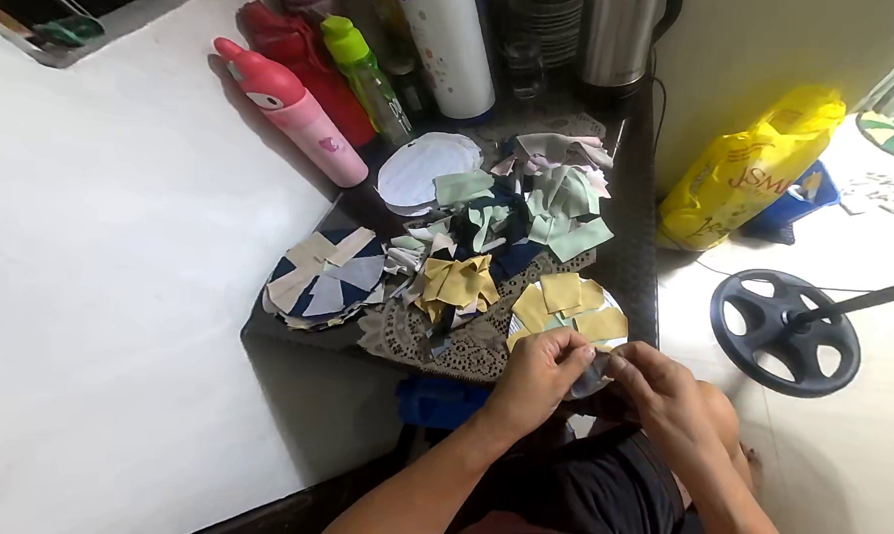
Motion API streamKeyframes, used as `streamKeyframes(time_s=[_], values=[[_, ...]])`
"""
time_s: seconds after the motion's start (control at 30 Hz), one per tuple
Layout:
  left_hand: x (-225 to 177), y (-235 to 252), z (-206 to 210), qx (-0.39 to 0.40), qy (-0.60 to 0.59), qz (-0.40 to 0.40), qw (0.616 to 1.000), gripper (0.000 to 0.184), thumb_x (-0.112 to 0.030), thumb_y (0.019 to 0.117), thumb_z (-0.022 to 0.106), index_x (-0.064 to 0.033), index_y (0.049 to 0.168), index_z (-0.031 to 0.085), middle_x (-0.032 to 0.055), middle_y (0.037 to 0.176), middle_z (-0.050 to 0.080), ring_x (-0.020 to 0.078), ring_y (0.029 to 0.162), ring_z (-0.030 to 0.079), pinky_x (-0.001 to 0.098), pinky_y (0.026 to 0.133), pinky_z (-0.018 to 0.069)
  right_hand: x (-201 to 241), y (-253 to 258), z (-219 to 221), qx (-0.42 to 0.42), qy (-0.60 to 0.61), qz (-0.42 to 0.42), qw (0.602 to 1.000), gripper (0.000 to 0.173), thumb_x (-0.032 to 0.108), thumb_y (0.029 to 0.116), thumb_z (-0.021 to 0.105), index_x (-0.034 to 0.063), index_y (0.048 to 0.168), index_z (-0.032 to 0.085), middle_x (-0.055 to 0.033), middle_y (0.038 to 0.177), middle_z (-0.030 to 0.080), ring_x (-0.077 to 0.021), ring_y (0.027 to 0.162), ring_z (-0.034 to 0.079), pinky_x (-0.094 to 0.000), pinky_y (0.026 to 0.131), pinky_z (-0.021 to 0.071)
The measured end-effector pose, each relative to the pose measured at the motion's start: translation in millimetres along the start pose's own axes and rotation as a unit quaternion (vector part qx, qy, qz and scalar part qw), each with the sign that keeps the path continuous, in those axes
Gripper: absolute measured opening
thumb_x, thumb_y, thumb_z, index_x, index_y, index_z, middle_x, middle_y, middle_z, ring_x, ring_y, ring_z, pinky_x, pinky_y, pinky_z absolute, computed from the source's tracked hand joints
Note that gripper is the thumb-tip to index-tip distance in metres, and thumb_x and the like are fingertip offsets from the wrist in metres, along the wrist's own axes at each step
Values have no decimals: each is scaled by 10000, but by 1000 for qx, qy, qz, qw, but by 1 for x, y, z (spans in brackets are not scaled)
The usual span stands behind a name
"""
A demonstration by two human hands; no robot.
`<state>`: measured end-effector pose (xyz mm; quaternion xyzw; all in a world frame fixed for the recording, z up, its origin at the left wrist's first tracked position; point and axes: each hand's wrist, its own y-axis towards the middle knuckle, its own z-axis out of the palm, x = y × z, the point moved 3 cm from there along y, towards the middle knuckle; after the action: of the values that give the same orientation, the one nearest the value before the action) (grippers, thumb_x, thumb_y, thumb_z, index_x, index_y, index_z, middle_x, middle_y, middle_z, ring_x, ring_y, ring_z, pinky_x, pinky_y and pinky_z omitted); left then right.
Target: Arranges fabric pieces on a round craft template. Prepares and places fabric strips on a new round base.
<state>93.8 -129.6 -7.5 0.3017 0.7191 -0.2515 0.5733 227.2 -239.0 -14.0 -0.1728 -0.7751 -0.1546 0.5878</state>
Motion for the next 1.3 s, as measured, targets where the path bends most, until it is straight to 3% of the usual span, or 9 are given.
streamKeyframes(time_s=[0.27,0.4,0.47,0.6,0.83,0.97,1.1,1.2,1.3], values=[[0,5,-3,41,-131,-32,990,23,-45,957,652,-29,974,655,-21,844,681,30,771,659,204,740,564,2,14,1,16,31,21,999,186,163,1018,537,106,924,687,91,779,619,51,696,565,-124,640,458],[-3,-4,1,57,-190,-32,980,100,-64,1003,580,-53,954,666,-46,841,680,27,794,663,220,769,569,7,7,-2,-5,-40,-98,994,161,164,994,589,71,987,720,26,924,644,38,830,594,-111,742,501],[-6,-10,4,84,-267,-112,953,252,-115,1064,429,-84,950,652,-38,860,706,57,816,693,264,786,595,12,4,-5,2,-58,-169,984,174,203,1009,582,101,983,721,13,993,664,-17,979,597,-177,856,490],[-5,-20,8,214,-397,-208,868,304,-180,1104,318,-135,1149,615,-26,904,724,72,804,704,251,745,600,22,-2,-8,41,-24,-240,970,179,265,1040,585,152,1015,721,10,1116,652,-45,1125,572,-197,967,475],[5,-33,18,363,-485,-147,782,215,-183,1020,529,-190,1083,733,-51,949,717,93,927,690,329,932,563,29,-13,-11,60,19,-257,964,138,211,1025,615,149,998,735,3,1149,635,-19,1123,581,-151,955,496],[-3,-34,16,271,-422,-110,858,163,-76,983,574,-164,1005,709,-71,891,705,36,843,663,248,833,554,21,-18,-11,38,71,-215,973,169,215,1035,598,140,1039,749,22,1130,676,-31,1086,623,-175,918,535],[-10,-36,9,113,-259,-7,959,91,1,944,646,-70,990,681,-66,904,710,7,839,669,202,787,566,9,-27,-9,23,197,-29,980,352,266,1083,455,86,1066,757,25,968,749,-49,853,696,-227,772,587],[-9,-37,6,62,-157,56,984,75,-20,924,691,-9,998,699,-19,930,716,20,876,681,203,813,576,5,-32,-4,75,269,40,959,355,337,1060,521,80,1095,763,5,949,754,-67,833,706,-238,756,592],[-9,-38,5,45,-93,78,992,95,-68,909,742,-17,969,688,-9,898,713,15,847,681,183,785,576,8,-30,1,96,291,89,948,152,129,974,621,75,1062,733,10,888,733,-56,776,691,-222,724,587]])
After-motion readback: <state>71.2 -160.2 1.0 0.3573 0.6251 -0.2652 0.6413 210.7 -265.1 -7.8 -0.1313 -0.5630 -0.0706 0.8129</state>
